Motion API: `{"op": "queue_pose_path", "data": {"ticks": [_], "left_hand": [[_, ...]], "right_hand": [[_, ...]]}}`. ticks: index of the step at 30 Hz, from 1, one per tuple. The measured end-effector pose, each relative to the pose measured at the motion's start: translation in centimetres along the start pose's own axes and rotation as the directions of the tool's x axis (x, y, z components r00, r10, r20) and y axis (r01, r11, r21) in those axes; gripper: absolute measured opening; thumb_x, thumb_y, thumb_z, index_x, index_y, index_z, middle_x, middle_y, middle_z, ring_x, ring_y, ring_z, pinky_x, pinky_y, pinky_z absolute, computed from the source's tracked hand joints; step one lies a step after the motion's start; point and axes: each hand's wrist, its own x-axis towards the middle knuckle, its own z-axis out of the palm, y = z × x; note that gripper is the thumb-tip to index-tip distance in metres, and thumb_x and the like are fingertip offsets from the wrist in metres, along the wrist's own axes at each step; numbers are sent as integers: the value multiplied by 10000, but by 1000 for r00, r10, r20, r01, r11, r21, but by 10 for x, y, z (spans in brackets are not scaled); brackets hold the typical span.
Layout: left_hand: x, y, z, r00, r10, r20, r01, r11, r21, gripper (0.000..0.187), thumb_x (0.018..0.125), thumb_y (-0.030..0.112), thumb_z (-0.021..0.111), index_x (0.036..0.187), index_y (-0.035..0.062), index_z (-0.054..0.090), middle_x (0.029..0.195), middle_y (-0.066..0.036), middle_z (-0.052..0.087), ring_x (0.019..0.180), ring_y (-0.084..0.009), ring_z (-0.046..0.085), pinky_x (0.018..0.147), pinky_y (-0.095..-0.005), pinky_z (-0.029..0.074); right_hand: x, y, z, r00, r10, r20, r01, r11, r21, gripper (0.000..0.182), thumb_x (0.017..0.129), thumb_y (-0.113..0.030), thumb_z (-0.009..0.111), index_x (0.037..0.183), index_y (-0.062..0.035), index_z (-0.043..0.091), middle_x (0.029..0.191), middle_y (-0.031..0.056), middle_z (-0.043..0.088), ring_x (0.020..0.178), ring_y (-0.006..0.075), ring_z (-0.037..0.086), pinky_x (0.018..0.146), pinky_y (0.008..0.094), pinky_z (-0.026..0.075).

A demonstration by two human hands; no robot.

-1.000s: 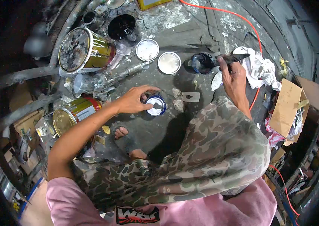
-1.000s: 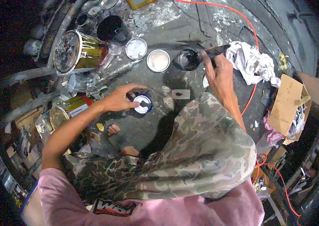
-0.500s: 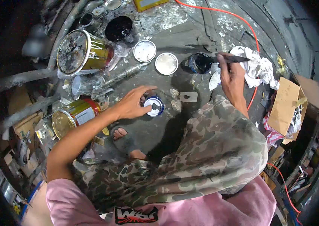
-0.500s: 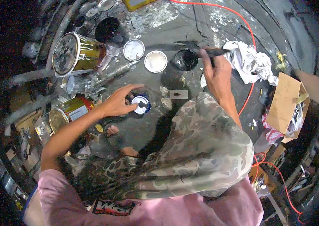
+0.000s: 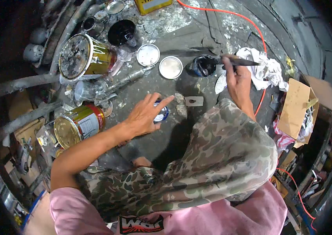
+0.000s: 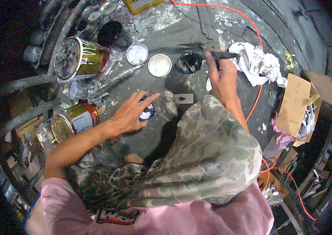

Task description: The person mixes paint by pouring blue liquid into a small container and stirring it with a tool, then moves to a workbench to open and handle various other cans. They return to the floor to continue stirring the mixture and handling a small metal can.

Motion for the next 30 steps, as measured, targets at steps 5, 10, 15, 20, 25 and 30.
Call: {"op": "queue_pose_path", "data": {"ticks": [5,10,15,20,25,30], "left_hand": [[-2,2,-2,1000,-3,-3,3,1000,18,1039,658,104,845,1559,192,337,1289,-186,477,1155,-413,512,967,-484,503],[-1,6,0,1000,3,-20,-3,1000,11,1051,645,88,841,1562,192,336,1282,-192,475,1128,-414,516,959,-484,501],[-1,7,0,999,7,-46,-7,1000,14,1080,630,62,840,1569,208,325,1233,-181,481,1108,-410,526,942,-485,503],[4,5,-7,999,-22,-32,23,1000,8,1054,637,63,826,1562,223,346,1224,-172,496,1096,-406,543,946,-483,502],[12,2,-23,998,-38,-54,37,999,-11,1019,643,78,822,1549,220,378,1235,-173,507,1110,-401,552,975,-470,496],[17,-10,-29,994,-45,-98,53,996,77,1028,633,100,841,1546,225,385,1237,-169,508,1139,-402,550,997,-468,493]], "right_hand": [[-3,-7,0,994,-41,102,57,986,-157,203,980,-160,658,1032,32,701,830,194,688,723,316,648,684,370,499],[-3,-2,-2,976,-131,175,159,975,-153,183,982,-144,656,1051,19,705,814,181,684,725,240,650,689,354,497],[-3,-6,-6,993,-98,61,99,995,-16,186,981,-149,659,1066,9,709,864,197,690,789,236,671,737,346,509],[-6,-2,-6,989,69,134,-61,996,-62,192,983,-157,661,1059,12,713,861,199,692,761,269,664,725,358,511],[-10,12,-10,1000,14,25,-13,999,-36,245,984,-204,674,994,38,709,779,178,691,694,212,640,641,358,485],[-11,37,-16,976,129,-176,-99,980,172,315,1010,-274,652,943,26,720,631,50,582,566,120,511,532,322,412]]}}
